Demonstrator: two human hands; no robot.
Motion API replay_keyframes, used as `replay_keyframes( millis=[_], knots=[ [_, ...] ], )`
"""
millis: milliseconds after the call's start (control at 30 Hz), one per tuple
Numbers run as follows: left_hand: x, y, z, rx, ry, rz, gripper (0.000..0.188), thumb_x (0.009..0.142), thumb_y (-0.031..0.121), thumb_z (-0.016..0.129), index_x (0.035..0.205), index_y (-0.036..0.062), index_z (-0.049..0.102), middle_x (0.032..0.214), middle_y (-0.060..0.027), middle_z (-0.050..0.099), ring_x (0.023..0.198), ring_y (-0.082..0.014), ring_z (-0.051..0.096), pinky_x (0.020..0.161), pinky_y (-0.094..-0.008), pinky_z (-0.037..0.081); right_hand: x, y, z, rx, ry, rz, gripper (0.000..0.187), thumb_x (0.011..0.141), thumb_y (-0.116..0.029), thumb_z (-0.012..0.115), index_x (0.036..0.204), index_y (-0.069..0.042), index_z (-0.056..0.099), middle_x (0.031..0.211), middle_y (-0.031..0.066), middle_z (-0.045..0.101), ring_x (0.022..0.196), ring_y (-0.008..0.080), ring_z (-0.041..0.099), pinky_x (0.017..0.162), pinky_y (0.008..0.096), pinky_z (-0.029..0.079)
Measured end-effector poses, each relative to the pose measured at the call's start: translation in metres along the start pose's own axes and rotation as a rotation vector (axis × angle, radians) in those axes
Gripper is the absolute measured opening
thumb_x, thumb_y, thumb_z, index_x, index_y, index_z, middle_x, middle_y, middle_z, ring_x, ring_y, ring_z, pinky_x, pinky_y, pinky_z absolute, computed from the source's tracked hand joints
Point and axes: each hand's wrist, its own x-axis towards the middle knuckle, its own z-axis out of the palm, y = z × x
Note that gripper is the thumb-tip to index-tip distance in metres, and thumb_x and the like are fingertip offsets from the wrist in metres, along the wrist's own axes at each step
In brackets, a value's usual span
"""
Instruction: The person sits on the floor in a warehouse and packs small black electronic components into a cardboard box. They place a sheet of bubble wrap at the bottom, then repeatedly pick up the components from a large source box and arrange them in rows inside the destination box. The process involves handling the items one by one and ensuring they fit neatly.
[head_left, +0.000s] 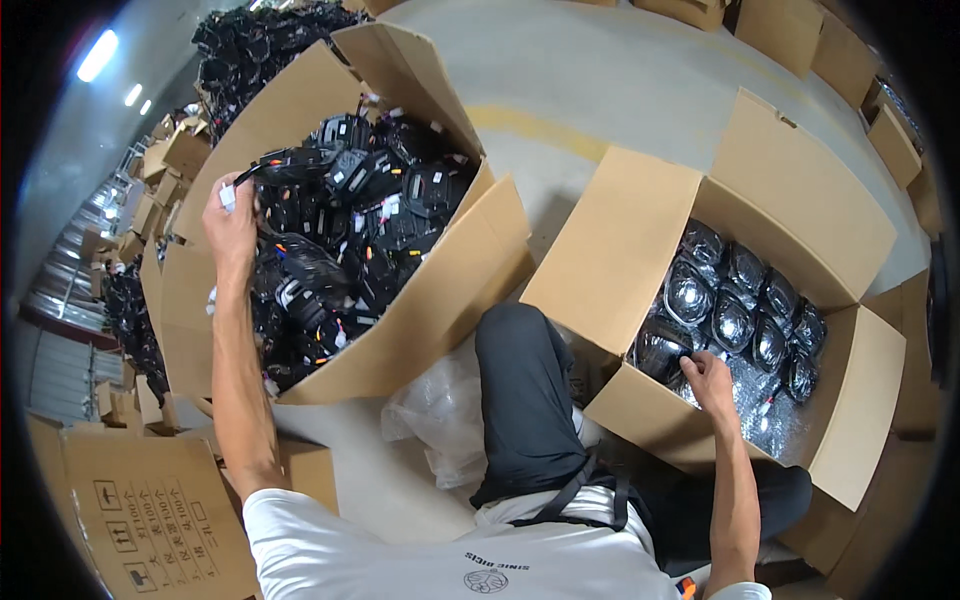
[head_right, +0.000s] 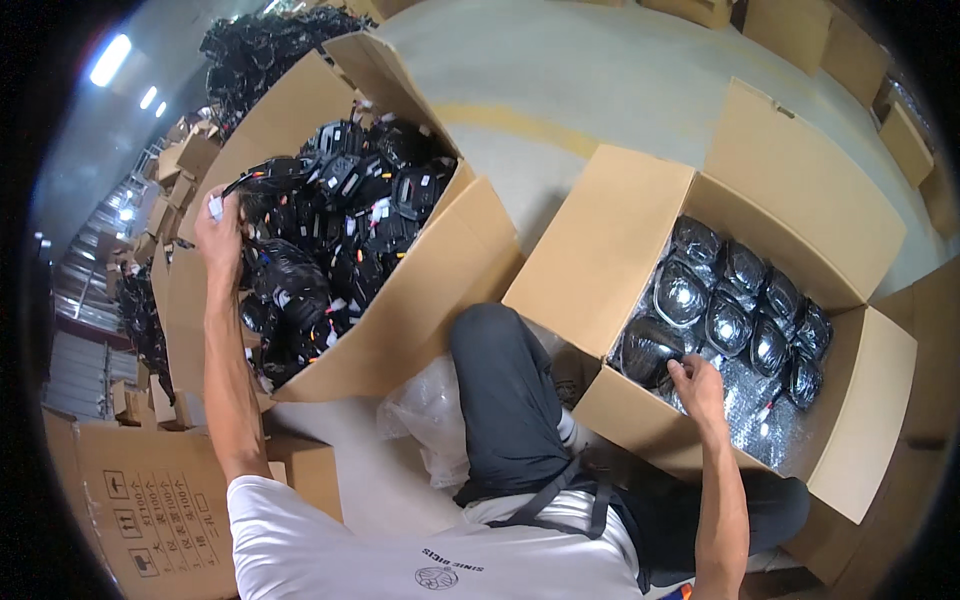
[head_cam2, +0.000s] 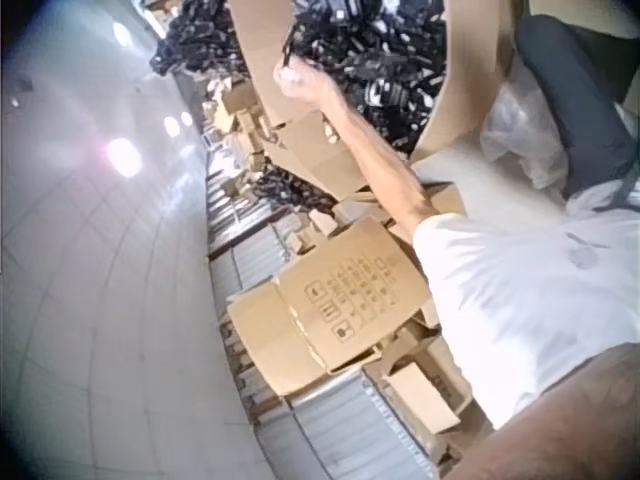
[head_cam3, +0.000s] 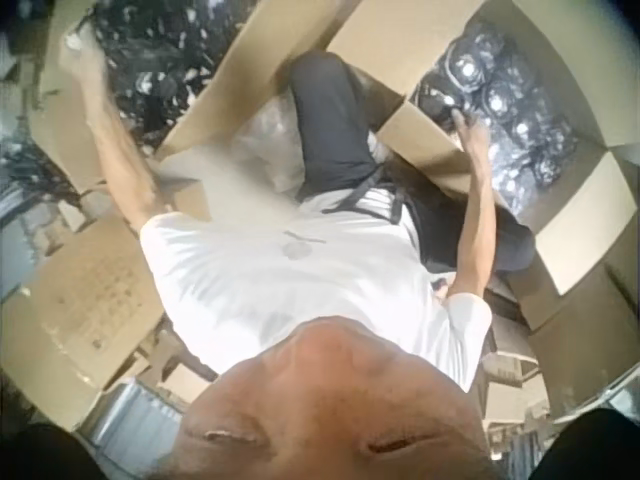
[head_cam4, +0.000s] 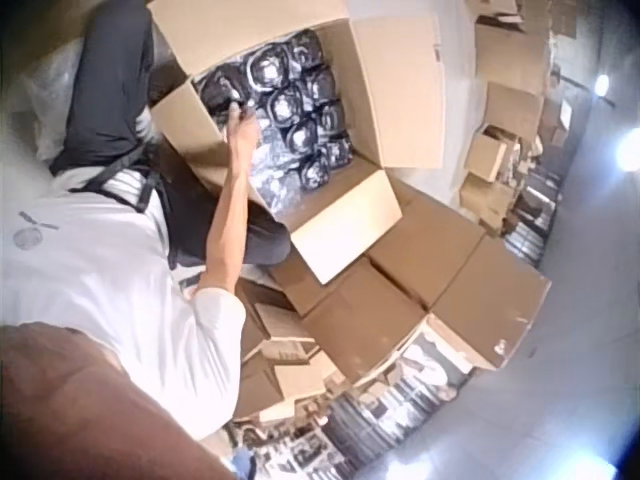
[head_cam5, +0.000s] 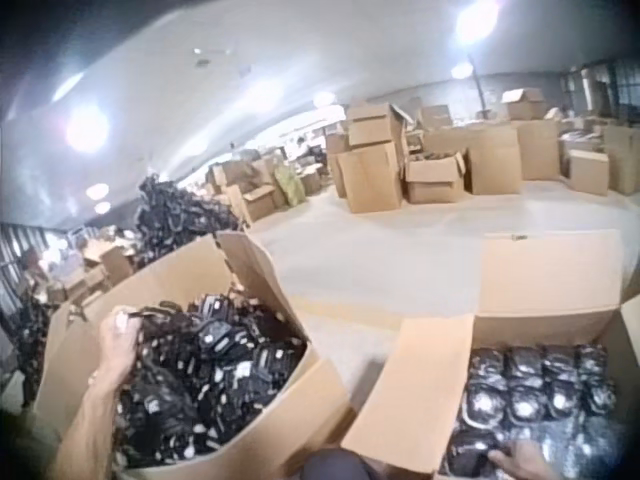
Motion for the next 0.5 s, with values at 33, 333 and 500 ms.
replay_keyframes(
  millis=[33,333,500],
  knots=[
    [-0.001,0.022,0.011,-0.163,-0.029,-0.014,0.017,0.101,0.015,0.062,0.108,-0.0007,0.064,0.07,0.0008,0.057,0.056,-0.0059,0.05,0.051,-0.0219,0.04,-0.001,0.0,0.002,0.043,0.059,-0.044,0.038,0.093,-0.028,0.071,0.112,0.006,0.069,0.098,0.0241,0.074,0.092,0.0321,0.074,0.081,0.0405,0.056],
    [-0.108,0.201,0.156,-0.783,-0.479,-0.202,0.019,0.101,0.013,0.059,0.113,-0.0024,0.059,0.063,-0.0023,0.052,0.048,-0.0088,0.045,0.044,-0.0226,0.036,-0.047,-0.144,-0.031,0.646,-0.128,-0.561,0.068,0.093,-0.036,0.074,0.144,0.002,0.05,0.142,0.0267,0.054,0.134,0.0345,0.052,0.111,0.0418,0.042],
    [-0.182,0.249,0.218,-1.019,-0.881,-0.519,0.02,0.099,0.013,0.062,0.112,-0.0022,0.059,0.059,-0.0016,0.05,0.042,-0.0083,0.042,0.039,-0.0235,0.033,-0.049,-0.146,-0.044,1.271,0.038,-0.816,0.113,0.068,-0.025,0.095,0.155,0.006,0.029,0.155,0.0224,0.041,0.145,0.0307,0.039,0.118,0.041,0.035]
  ],
)
